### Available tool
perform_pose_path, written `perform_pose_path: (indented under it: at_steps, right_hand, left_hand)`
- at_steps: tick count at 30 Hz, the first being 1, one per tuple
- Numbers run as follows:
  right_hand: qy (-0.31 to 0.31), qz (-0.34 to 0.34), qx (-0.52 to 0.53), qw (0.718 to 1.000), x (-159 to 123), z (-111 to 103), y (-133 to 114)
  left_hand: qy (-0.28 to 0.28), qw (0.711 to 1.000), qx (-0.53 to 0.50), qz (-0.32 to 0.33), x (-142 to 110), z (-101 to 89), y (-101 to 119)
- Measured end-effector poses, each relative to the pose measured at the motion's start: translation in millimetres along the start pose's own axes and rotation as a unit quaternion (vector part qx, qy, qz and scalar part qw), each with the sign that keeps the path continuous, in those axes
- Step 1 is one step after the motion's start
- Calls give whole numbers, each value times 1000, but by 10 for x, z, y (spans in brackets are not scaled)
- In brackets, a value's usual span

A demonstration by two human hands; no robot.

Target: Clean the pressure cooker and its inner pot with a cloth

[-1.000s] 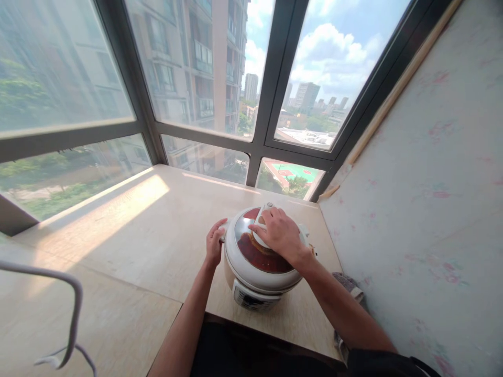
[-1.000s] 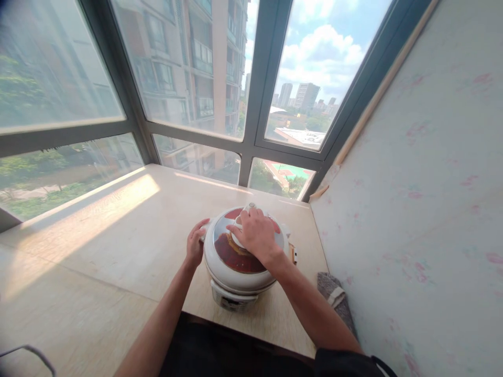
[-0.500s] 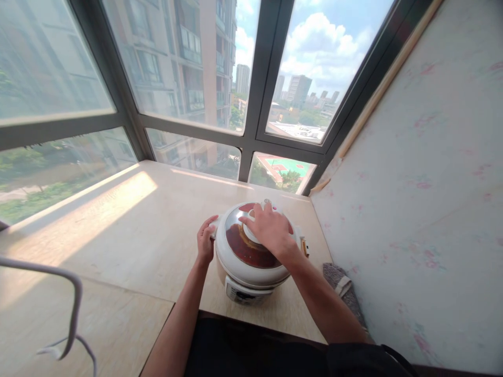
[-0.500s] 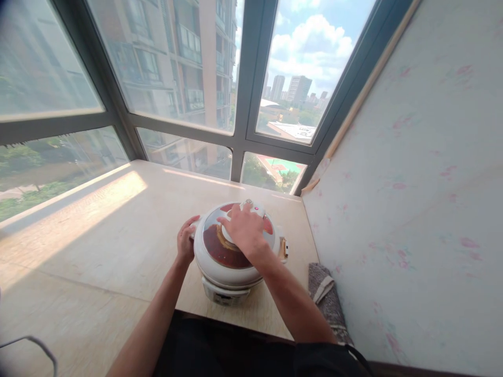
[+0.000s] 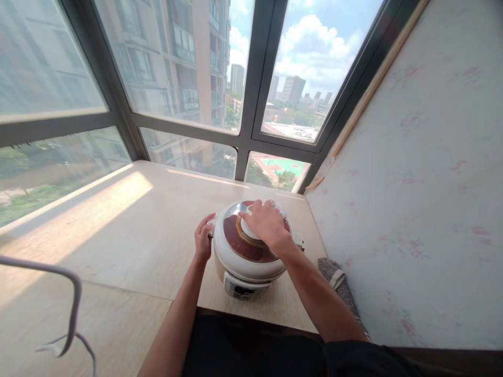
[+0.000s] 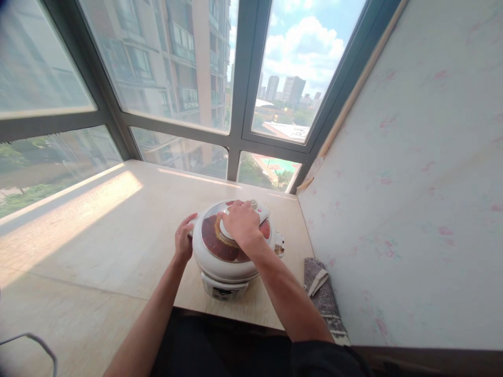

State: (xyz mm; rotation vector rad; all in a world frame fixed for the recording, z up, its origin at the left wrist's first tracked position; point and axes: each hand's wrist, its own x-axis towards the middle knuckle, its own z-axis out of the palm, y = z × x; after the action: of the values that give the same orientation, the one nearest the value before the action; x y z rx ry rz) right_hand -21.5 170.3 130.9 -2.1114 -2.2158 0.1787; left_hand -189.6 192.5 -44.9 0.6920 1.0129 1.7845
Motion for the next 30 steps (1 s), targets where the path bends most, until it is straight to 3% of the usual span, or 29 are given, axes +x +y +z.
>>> perform_pose_path:
  at_steps: [4, 9, 15, 18, 22, 30]
  right_hand:
    - [3, -10, 5, 1000, 77, -97, 58]
    - [-4, -4, 35, 999, 263, -418, 296]
    - [-7, -49, 66, 997, 685, -946, 907]
    - [1, -51, 85, 995, 964, -1076, 1272]
    - [51, -49, 50, 996, 1401, -898, 1717]
    - [33, 14, -5, 999, 2097, -10, 2358]
  left_hand:
    - [-9, 1000, -7, -5, 6, -12, -17]
    - [-7, 1000, -7, -3, 10, -10, -1]
    - [11, 1000, 14, -17, -22, 30, 73]
    - [21, 999, 33, 2, -30, 56, 101]
    - [39, 998, 43, 9, -19, 59, 100]
    - [51, 997, 56, -5, -12, -35, 32]
